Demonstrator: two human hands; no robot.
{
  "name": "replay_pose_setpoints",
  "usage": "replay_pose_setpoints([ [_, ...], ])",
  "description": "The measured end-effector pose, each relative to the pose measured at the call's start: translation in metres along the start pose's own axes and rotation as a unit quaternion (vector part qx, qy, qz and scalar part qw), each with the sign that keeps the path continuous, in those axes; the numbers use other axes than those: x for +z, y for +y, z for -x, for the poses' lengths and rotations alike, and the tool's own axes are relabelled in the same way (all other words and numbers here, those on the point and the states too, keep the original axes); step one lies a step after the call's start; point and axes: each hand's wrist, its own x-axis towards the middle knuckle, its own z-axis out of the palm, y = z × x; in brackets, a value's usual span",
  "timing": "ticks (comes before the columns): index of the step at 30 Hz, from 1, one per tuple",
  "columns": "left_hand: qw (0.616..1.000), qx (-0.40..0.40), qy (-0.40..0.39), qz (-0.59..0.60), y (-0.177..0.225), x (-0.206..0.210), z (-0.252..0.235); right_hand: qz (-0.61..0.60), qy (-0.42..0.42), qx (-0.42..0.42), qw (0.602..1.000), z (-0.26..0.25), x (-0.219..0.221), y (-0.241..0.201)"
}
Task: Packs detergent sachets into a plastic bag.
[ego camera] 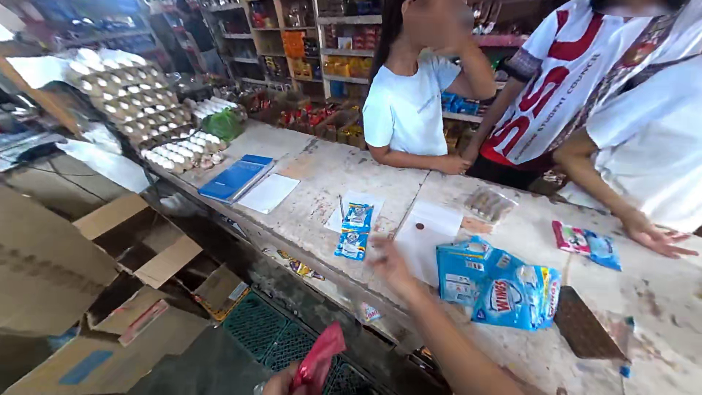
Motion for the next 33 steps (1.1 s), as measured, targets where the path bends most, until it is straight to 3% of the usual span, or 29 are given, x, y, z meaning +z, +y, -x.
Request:
replay_pose_setpoints([
  [2, 0.998, 0.05, 0.001, 0.031, 0.012, -0.002, -0.022, -0.023, -0.223, -0.044, 0.974, 0.046, 0.046, -0.014],
  [4, 0.995, 0.1, 0.016, 0.025, 0.025, -0.004, -0.048, -0.016, -0.322, -0.047, 0.945, 0.062, 0.067, -0.013],
  [5, 0.993, 0.115, 0.02, -0.001, 0.033, -0.007, -0.062, -0.003, -0.314, -0.03, 0.949, 0.063, 0.067, -0.01],
  [10, 0.981, 0.128, -0.038, -0.138, 0.065, -0.047, -0.124, 0.013, -0.09, 0.061, 0.994, 0.06, 0.017, -0.023],
  [12, 0.984, 0.151, -0.072, -0.067, 0.063, -0.061, -0.153, 0.025, -0.024, 0.096, 0.995, 0.061, -0.001, -0.029],
  [14, 0.98, 0.108, -0.119, 0.119, 0.063, -0.071, -0.178, 0.031, 0.029, 0.127, 0.991, 0.065, -0.011, -0.036],
  [16, 0.926, 0.002, -0.142, 0.35, 0.073, -0.078, -0.197, 0.05, 0.07, 0.132, 0.988, 0.068, -0.015, -0.039],
  [18, 0.825, -0.061, -0.179, 0.533, 0.078, -0.085, -0.221, 0.064, 0.104, 0.127, 0.984, 0.066, -0.013, -0.04],
  [20, 0.753, -0.031, -0.255, 0.605, 0.071, -0.088, -0.243, 0.064, 0.138, 0.134, 0.979, 0.063, -0.006, -0.041],
  [22, 0.766, 0.044, -0.317, 0.557, 0.069, -0.088, -0.255, 0.063, 0.171, 0.133, 0.974, 0.061, 0.001, -0.041],
  [24, 0.821, 0.105, -0.341, 0.446, 0.074, -0.089, -0.261, 0.068, 0.197, 0.128, 0.97, 0.058, 0.006, -0.04],
  [27, 0.9, 0.171, -0.276, 0.291, 0.084, -0.087, -0.264, 0.065, 0.222, 0.121, 0.965, 0.056, 0.011, -0.038],
  [33, 0.916, 0.194, -0.248, 0.25, 0.085, -0.087, -0.28, 0.075, 0.256, 0.155, 0.951, 0.048, 0.011, -0.035],
])
